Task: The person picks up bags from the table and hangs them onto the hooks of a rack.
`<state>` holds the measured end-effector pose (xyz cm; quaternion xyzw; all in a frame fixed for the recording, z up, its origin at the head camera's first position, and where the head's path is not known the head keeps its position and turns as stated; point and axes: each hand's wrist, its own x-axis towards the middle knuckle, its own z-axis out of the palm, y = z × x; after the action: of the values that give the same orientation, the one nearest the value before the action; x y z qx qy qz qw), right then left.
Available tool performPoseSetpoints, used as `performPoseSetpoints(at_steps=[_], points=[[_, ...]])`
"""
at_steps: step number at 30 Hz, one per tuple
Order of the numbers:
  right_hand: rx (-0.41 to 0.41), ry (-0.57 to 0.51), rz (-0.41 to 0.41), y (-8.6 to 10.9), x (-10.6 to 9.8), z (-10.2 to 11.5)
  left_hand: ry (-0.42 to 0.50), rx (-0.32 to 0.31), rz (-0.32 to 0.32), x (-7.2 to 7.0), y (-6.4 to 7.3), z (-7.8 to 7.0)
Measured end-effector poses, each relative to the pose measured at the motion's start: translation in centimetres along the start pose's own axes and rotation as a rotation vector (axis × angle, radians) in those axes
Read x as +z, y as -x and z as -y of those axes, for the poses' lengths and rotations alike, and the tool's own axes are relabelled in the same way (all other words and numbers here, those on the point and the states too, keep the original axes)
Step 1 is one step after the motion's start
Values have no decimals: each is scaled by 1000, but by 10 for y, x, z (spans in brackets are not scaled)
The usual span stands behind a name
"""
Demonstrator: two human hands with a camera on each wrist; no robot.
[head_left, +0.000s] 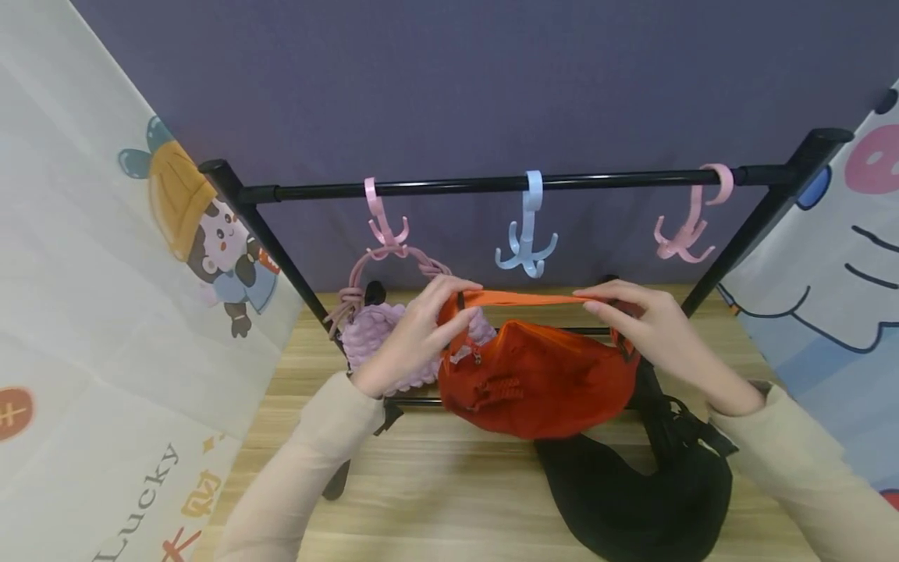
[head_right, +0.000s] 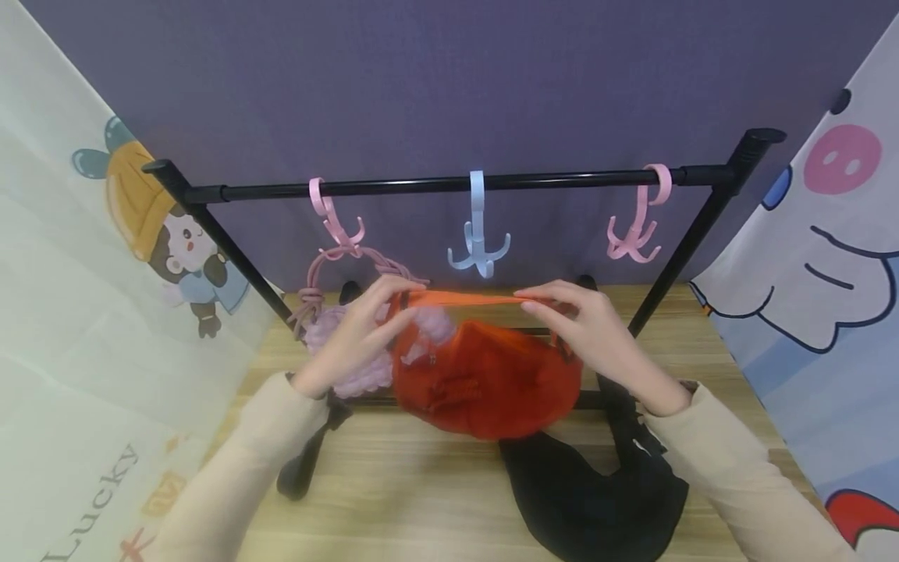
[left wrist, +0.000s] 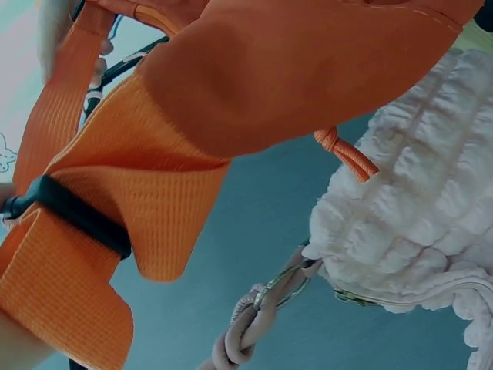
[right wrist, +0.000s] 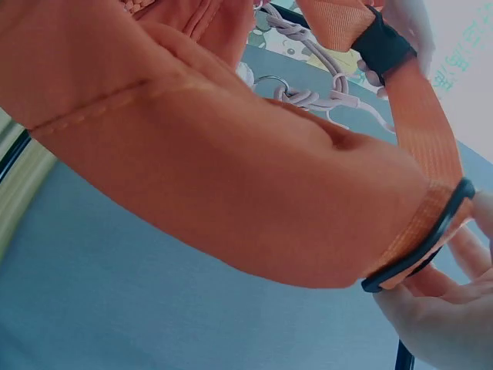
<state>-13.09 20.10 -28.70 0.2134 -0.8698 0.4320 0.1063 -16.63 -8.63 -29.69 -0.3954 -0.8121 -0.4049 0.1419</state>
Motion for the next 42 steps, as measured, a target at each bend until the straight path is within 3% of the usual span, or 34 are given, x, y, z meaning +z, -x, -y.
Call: performPoseSetpoints(at_steps=[4, 10, 20, 31, 42], points=[[1, 19, -15, -6, -4, 3, -21, 16, -35, 0, -8, 0], [14, 34, -48, -15, -9, 7, -22, -20, -60, -1, -20, 0], [51, 35, -108, -29, -10, 8, -48, -43, -161, 3, -38, 1], [84, 62, -92, -42, -11, 1, -55, -113, -154, 8, -53, 9], [113, 46, -89, -51, -10, -6, -127, -155, -138, 12, -67, 20]])
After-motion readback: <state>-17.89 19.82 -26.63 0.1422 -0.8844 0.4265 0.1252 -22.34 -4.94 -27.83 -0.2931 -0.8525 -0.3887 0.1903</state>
